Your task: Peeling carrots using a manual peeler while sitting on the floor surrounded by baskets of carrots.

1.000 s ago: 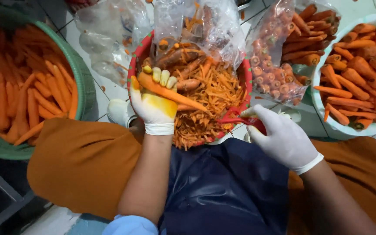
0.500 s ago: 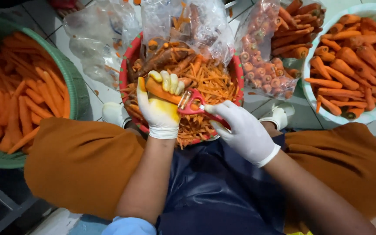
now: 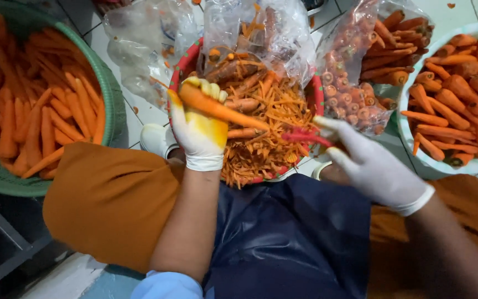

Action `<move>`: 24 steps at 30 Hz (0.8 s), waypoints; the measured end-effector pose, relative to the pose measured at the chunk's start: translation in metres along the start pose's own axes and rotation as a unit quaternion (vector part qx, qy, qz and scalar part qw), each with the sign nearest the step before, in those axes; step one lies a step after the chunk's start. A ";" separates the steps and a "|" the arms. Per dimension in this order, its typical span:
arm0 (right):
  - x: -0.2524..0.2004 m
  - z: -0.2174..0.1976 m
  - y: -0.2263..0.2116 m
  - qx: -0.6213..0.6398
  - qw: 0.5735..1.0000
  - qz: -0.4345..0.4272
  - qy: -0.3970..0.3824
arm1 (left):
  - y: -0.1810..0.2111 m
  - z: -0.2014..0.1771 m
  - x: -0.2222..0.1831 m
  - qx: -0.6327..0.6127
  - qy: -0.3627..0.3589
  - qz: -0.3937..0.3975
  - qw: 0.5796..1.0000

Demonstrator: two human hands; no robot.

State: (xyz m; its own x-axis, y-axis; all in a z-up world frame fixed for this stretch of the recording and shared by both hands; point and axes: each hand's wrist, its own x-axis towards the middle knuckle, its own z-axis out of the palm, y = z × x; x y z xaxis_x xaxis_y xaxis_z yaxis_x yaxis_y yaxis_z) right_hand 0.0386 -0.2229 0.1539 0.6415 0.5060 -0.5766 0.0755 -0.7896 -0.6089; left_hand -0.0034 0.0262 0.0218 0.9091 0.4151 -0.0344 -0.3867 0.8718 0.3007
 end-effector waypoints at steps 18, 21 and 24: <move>0.038 0.037 0.047 0.014 1.000 0.006 0.011 | -0.078 -0.034 -0.049 0.131 0.283 -0.266 0.912; 0.032 0.034 0.057 0.048 0.999 0.006 0.013 | -0.088 -0.019 -0.053 0.129 0.272 -0.271 0.915; 0.030 0.040 0.093 0.140 0.987 0.008 0.080 | -0.088 -0.016 -0.053 0.241 0.182 -0.251 0.920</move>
State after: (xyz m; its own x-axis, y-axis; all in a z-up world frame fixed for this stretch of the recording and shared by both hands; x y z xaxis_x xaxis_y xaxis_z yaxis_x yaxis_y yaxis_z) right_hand 0.0344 -0.2672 0.0576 0.7554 0.4142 -0.5078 -0.1353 -0.6597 -0.7393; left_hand -0.0198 -0.0687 -0.0181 0.8079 0.1274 -0.5754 0.2616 0.7974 0.5438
